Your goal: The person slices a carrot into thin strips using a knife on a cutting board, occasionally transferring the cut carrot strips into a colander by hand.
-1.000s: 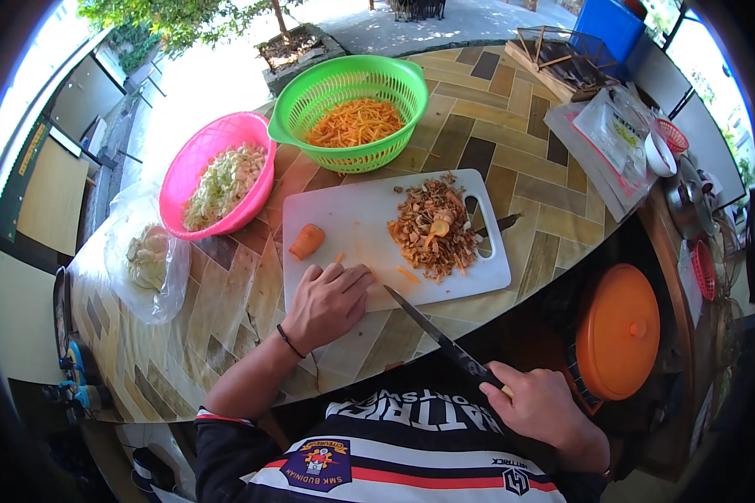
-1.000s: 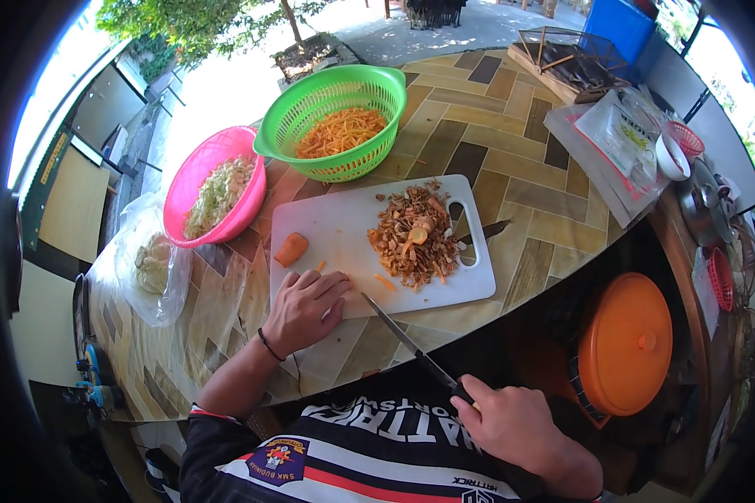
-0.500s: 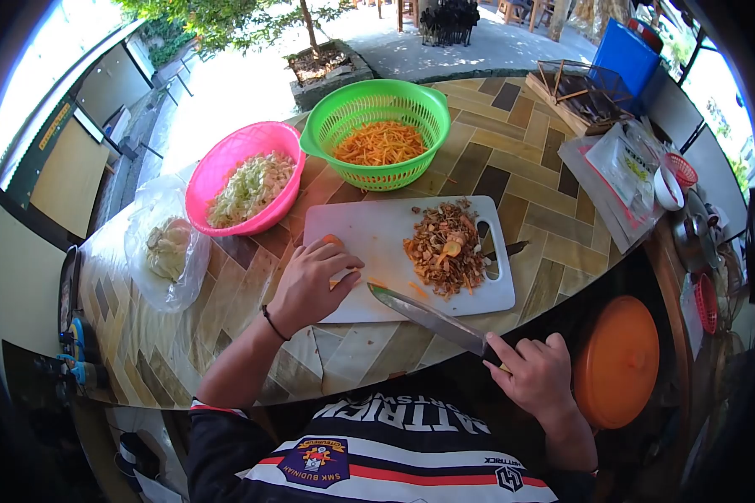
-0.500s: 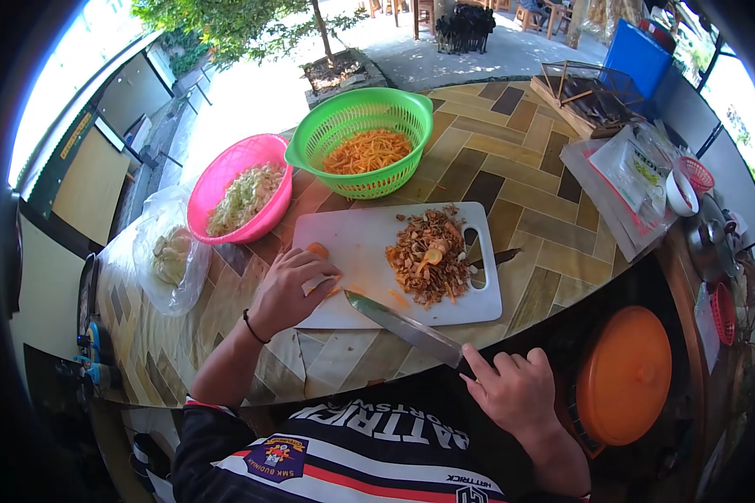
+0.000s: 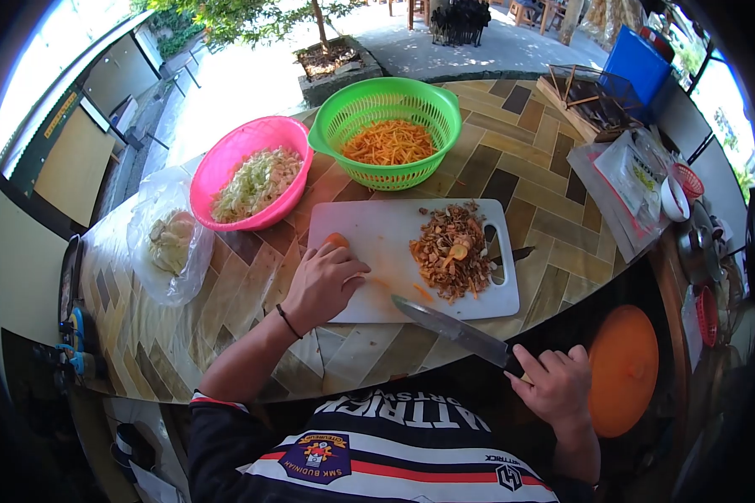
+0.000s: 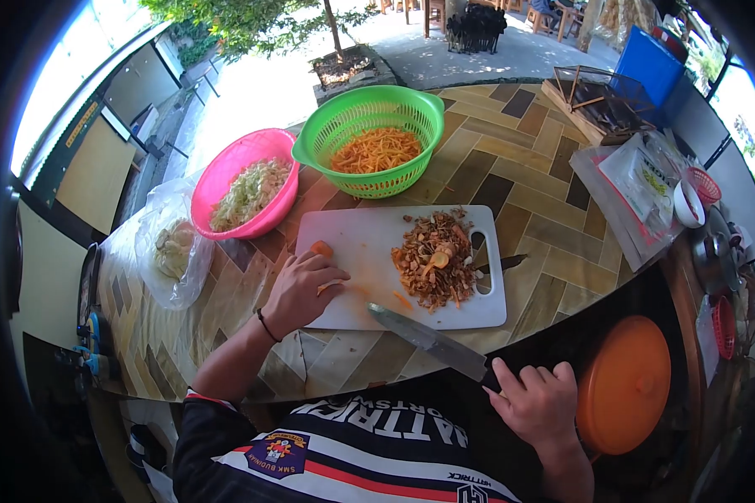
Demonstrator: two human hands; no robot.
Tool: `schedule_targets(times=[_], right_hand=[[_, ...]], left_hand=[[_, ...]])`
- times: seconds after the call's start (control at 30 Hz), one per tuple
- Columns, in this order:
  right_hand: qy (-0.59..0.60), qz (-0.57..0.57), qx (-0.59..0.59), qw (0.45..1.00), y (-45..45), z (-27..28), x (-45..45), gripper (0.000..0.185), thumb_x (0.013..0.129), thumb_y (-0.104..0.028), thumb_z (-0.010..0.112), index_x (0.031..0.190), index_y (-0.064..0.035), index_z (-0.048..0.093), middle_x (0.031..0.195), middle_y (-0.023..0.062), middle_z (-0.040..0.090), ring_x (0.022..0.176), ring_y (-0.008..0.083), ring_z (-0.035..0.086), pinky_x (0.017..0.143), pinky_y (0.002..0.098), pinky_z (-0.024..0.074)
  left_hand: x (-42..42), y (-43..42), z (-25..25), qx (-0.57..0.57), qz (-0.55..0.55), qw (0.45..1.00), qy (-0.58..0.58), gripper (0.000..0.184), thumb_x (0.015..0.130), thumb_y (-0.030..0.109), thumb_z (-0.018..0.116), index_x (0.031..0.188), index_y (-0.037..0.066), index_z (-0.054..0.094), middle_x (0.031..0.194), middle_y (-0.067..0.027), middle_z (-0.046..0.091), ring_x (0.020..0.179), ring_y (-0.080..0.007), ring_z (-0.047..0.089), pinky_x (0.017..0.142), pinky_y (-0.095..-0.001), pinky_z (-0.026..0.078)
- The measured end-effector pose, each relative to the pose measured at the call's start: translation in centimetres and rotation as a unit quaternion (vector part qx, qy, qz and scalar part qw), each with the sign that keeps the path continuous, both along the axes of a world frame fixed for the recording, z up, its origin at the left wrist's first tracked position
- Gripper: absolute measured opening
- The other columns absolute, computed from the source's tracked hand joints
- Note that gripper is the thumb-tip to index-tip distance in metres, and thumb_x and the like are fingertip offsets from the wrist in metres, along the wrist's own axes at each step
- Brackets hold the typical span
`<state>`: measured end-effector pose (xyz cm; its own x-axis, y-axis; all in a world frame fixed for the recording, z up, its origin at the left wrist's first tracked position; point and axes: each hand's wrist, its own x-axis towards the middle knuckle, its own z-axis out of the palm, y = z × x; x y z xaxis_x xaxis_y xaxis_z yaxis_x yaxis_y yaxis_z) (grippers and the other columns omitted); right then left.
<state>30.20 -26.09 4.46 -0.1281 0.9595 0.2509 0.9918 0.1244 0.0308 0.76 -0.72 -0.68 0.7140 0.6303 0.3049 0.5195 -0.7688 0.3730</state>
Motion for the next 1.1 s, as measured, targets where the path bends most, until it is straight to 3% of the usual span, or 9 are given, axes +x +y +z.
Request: schedule_targets(times=[0.13,0.23,0.37,0.5,0.6,0.9,1.0,1.1], right_hand=[[0.065,-0.063,0.010,0.996,-1.2,0.2,0.3,0.036,0.071,-0.034,0.081,0.100,-0.0138,0.074,0.057,-0.0007,0.049,0.048,0.0178,0.045,0.056,0.0351,0.0284],[0.091,-0.078,0.007,0.993,-1.7,0.1,0.3,0.036,0.071,-0.033,0.081,0.100,-0.0134,0.073,0.058,-0.0003,0.052,0.048,0.0180,0.046,0.056,0.0349,0.0287],[0.171,-0.093,-0.021,0.981,-2.2,-0.3,0.0,0.033,0.075,-0.031,0.080,0.102,-0.0119,0.073,0.062,0.0026,0.060,0.052,0.0196,0.055,0.055,0.0342,0.0334],[0.258,-0.105,-0.066,0.958,-2.1,-0.6,-0.3,0.029,0.081,-0.027,0.076,0.103,-0.0086,0.071,0.069,0.0074,0.067,0.059,0.0241,0.064,0.056,0.0345,0.0423],[0.321,-0.116,-0.071,0.937,-2.1,-1.2,-0.4,0.029,0.083,-0.026,0.075,0.104,-0.0062,0.070,0.069,0.0094,0.066,0.059,0.0271,0.064,0.057,0.0362,0.0462],[0.363,-0.100,-0.124,0.918,-1.7,-0.6,-1.0,0.024,0.086,-0.018,0.072,0.102,-0.0005,0.069,0.064,0.0137,0.060,0.056,0.0289,0.063,0.054,0.0345,0.0471],[0.378,-0.109,-0.148,0.907,-1.2,-0.5,-2.1,0.029,0.088,-0.027,0.071,0.105,-0.0044,0.068,0.065,0.0135,0.063,0.060,0.0319,0.065,0.056,0.0397,0.0498],[0.389,-0.101,-0.176,0.899,-0.7,-1.1,-2.9,0.029,0.090,-0.028,0.069,0.105,-0.0035,0.068,0.065,0.0158,0.063,0.061,0.0343,0.065,0.056,0.0418,0.0513]], left_hand=[[1.5,-0.1,0.3,0.015,-0.048,0.999,-0.006,0.015,0.077,0.017,0.075,0.091,0.012,0.073,0.091,-0.0023,0.065,0.093,-0.0228,0.059,0.088,-0.0393,0.045],[1.6,0.2,0.2,-0.024,-0.054,0.997,0.055,0.013,0.076,0.015,0.073,0.088,0.012,0.070,0.092,-0.0029,0.062,0.095,-0.0242,0.057,0.087,-0.0403,0.044],[0.1,0.1,0.4,0.018,0.021,0.995,0.101,0.016,0.076,0.012,0.072,0.091,0.011,0.068,0.099,-0.0043,0.060,0.101,-0.0270,0.056,0.085,-0.0411,0.043],[2.5,-1.2,1.5,0.035,-0.028,0.999,0.021,0.020,0.077,0.011,0.071,0.097,0.011,0.069,0.101,-0.0033,0.062,0.099,-0.0252,0.057,0.087,-0.0400,0.044],[5.3,-2.0,-0.5,0.006,-0.135,0.991,-0.023,0.015,0.081,0.012,0.067,0.096,0.011,0.068,0.098,-0.0029,0.060,0.097,-0.0222,0.057,0.083,-0.0370,0.044],[4.5,0.0,-0.5,0.088,-0.203,0.972,0.077,0.021,0.079,0.011,0.060,0.099,0.011,0.066,0.100,-0.0020,0.063,0.096,-0.0203,0.061,0.079,-0.0347,0.049],[2.5,0.2,0.7,0.096,-0.174,0.977,0.082,0.019,0.079,0.011,0.064,0.098,0.010,0.066,0.100,-0.0022,0.062,0.095,-0.0205,0.061,0.078,-0.0355,0.049],[1.0,-0.8,0.5,0.072,-0.162,0.984,0.025,0.019,0.080,0.011,0.071,0.098,0.009,0.067,0.103,-0.0021,0.063,0.094,-0.0208,0.061,0.075,-0.0349,0.049]])
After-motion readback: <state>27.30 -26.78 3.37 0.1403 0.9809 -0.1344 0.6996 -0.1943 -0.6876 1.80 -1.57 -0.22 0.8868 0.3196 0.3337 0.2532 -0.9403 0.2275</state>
